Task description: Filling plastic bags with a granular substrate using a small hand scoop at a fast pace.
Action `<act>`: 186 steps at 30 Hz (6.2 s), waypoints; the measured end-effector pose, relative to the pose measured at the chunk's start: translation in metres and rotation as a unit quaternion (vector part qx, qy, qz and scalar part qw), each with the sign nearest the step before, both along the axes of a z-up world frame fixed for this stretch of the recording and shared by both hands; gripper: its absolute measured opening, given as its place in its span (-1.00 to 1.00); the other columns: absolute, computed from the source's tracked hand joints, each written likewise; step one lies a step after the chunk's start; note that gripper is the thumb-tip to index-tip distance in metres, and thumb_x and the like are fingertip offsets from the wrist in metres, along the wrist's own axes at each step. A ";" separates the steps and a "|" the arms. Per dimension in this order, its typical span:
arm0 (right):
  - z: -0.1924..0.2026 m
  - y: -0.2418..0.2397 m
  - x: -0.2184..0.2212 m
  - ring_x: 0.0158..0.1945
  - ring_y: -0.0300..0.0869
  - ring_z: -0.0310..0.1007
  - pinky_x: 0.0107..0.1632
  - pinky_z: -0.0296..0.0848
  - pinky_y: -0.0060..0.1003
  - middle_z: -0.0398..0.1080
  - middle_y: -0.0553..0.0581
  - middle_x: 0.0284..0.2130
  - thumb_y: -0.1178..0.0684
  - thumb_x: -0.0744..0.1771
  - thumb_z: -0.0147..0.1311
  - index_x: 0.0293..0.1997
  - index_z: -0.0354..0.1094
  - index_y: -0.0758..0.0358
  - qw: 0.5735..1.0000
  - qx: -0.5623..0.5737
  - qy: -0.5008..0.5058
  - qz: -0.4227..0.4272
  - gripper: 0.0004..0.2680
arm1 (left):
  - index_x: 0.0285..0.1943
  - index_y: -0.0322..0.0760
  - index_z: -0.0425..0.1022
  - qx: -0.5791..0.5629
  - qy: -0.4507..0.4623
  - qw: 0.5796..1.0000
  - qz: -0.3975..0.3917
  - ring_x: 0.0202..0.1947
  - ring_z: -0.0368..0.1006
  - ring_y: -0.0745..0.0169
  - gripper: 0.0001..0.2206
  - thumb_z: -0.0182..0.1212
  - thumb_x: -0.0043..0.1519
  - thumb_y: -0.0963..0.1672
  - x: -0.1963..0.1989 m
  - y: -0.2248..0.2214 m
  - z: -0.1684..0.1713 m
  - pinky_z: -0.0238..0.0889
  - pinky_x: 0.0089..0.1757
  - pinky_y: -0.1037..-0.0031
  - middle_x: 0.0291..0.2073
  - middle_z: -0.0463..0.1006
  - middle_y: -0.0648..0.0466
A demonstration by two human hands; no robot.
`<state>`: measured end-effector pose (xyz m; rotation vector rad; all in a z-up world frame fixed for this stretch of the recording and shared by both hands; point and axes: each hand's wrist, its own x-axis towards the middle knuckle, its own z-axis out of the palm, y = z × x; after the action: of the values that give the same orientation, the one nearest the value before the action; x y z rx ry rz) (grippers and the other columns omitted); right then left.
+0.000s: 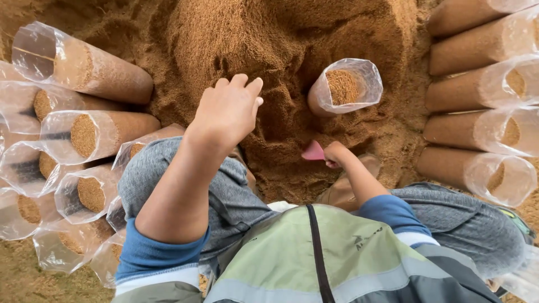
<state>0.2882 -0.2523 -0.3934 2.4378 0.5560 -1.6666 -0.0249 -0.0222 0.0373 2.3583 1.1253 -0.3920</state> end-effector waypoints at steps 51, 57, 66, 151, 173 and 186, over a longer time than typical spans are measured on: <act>0.305 0.084 0.060 -0.46 -0.30 0.47 -0.49 0.47 -0.55 0.46 0.25 -0.32 0.29 0.31 0.03 0.21 0.26 0.58 0.924 0.366 -0.030 -0.107 -0.67 | 0.10 -0.08 0.50 0.060 -0.047 0.997 0.022 0.05 0.42 -0.28 -0.78 0.05 0.34 -0.06 0.024 0.014 -0.050 0.34 -0.01 -0.09 0.00 0.47 -0.09; 0.293 0.101 0.025 -0.17 0.34 0.55 -0.09 0.57 0.22 0.36 0.34 -0.06 0.19 0.30 0.05 0.01 0.21 0.21 0.841 0.286 -0.392 0.239 -0.80 | 0.11 -0.10 0.48 0.048 -0.044 0.998 0.012 0.04 0.42 -0.30 -0.78 0.03 0.36 -0.06 0.024 0.014 -0.042 0.33 -0.02 -0.09 -0.02 0.45 -0.10; 0.284 0.074 -0.063 -0.30 0.23 0.54 -0.30 0.56 0.18 0.36 0.18 -0.30 0.20 0.36 0.08 -0.08 0.32 0.12 0.768 0.509 -0.333 0.202 -0.90 | 0.13 -0.16 0.46 0.015 -0.024 1.000 0.005 0.01 0.42 -0.34 -0.77 -0.01 0.38 -0.08 0.015 0.014 -0.038 0.32 -0.04 -0.14 -0.04 0.45 -0.15; 0.247 0.128 0.061 0.05 0.19 0.51 0.01 0.47 0.17 0.47 0.25 -0.07 -0.28 0.25 0.32 0.06 0.26 0.07 0.858 0.449 -0.228 -0.098 -0.58 | 0.52 0.01 0.14 -0.044 -0.080 0.981 0.169 0.32 0.33 -0.10 -0.45 -0.09 0.35 0.12 0.140 -0.032 -0.149 0.30 0.18 0.04 0.31 0.37 -0.13; 0.228 0.115 0.042 0.06 0.20 0.51 0.06 0.44 0.15 0.51 0.25 -0.15 -0.13 0.33 0.13 0.01 0.38 -0.02 0.908 0.326 -0.262 -0.019 -0.80 | 0.33 -0.10 0.40 -0.086 -0.210 0.920 0.318 0.04 0.54 -0.33 -0.62 -0.03 0.33 -0.04 0.177 -0.031 -0.189 0.41 -0.02 -0.05 -0.01 0.59 -0.27; 0.232 0.123 0.044 0.07 0.16 0.52 0.07 0.46 0.16 0.52 0.22 -0.14 -0.13 0.34 0.10 0.02 0.38 -0.03 0.910 0.332 -0.249 -0.013 -0.80 | 0.47 -0.07 0.28 -0.082 -0.191 0.930 0.304 0.13 0.50 -0.27 -0.55 -0.08 0.35 -0.07 0.179 -0.031 -0.170 0.38 0.06 -0.02 0.09 0.57 -0.24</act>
<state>0.3320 -0.1292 -0.1616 3.1735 1.1435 -0.8505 0.1543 -0.0535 -0.1329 1.7163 1.4706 0.1811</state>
